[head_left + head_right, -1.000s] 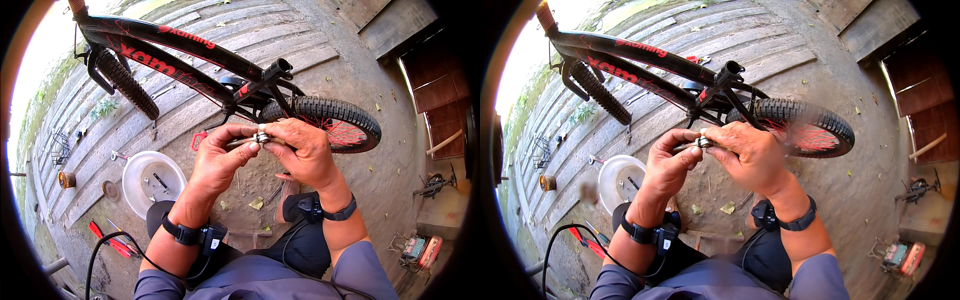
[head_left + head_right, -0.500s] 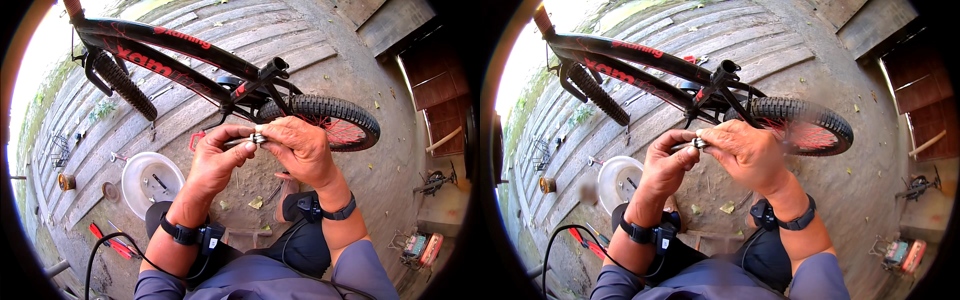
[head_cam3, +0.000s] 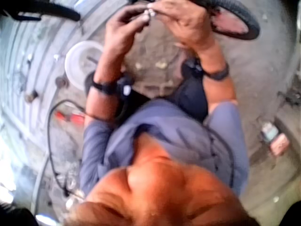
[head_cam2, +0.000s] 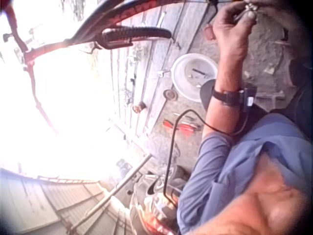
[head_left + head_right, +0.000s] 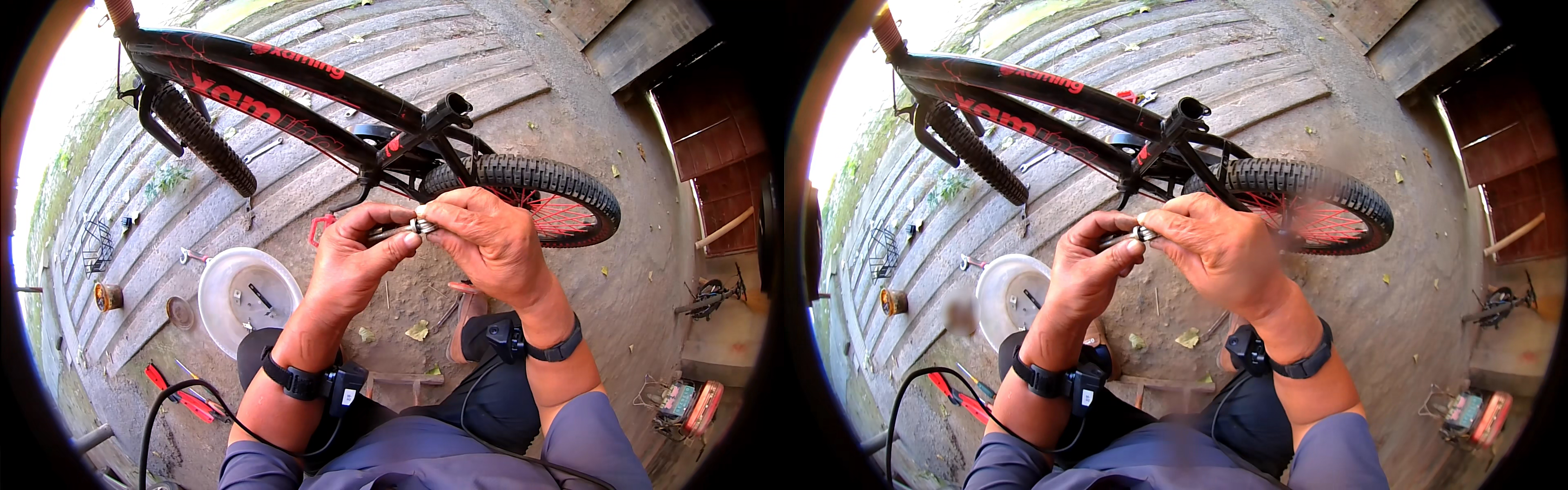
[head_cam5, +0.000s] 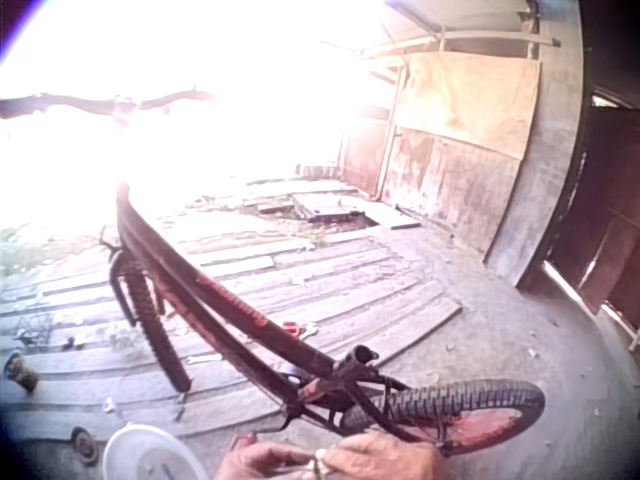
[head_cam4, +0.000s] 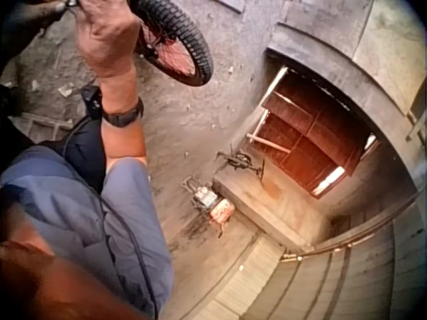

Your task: The person assembles a bicycle by first inserting a bolt and washer into the seat post tube. They then retrieve a bicycle seat from a bag and attach it to the seat post, tightening the clamp to secure it in place.

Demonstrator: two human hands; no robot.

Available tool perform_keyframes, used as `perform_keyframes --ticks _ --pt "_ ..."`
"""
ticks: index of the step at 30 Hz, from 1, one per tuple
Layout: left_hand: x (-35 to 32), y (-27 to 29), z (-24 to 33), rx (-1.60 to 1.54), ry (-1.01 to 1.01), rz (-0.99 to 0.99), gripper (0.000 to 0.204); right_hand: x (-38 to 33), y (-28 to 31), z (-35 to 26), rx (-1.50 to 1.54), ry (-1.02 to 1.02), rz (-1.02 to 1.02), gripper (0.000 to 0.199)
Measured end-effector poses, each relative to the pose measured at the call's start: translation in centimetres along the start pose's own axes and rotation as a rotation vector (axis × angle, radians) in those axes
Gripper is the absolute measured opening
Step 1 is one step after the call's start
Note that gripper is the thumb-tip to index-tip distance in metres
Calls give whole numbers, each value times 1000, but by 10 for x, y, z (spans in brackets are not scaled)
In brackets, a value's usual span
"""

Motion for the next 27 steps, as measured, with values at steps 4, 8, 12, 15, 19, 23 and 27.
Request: perform_keyframes --ticks 4,8,12,15,19,23,27 --pt "-1 -1 1 16 1 28 26 2 1 -8 -78 -35 -7 32" --pt "0 -2 -2 21 -11 39 25 1 -1 -9 -115 -27 15 32" --pt "1 0 -4 11 -5 49 25 1 -4 -9 -126 -19 56 32" --pt "1 0 -6 -7 7 55 24 3 -4 -11 -138 3 62 32" --pt "1 -1 -7 -4 13 61 24 1 -7 -12 -124 -5 84 34" --pt "0 -4 -6 6 5 109 25 1 -8 -10 -189 46 74 35" --pt "1 -5 -7 4 0 123 26 2 -8 -10 -219 55 69 36"
Point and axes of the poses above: each hand's wrist, its own x-axis towards the middle knuckle, its own y-axis out of the back of the hand, z = x × y, the point moved 1 cm from there along x, towards the middle knuckle, and after that the axes turned 10 degrees about z, right-handed, at the moved point
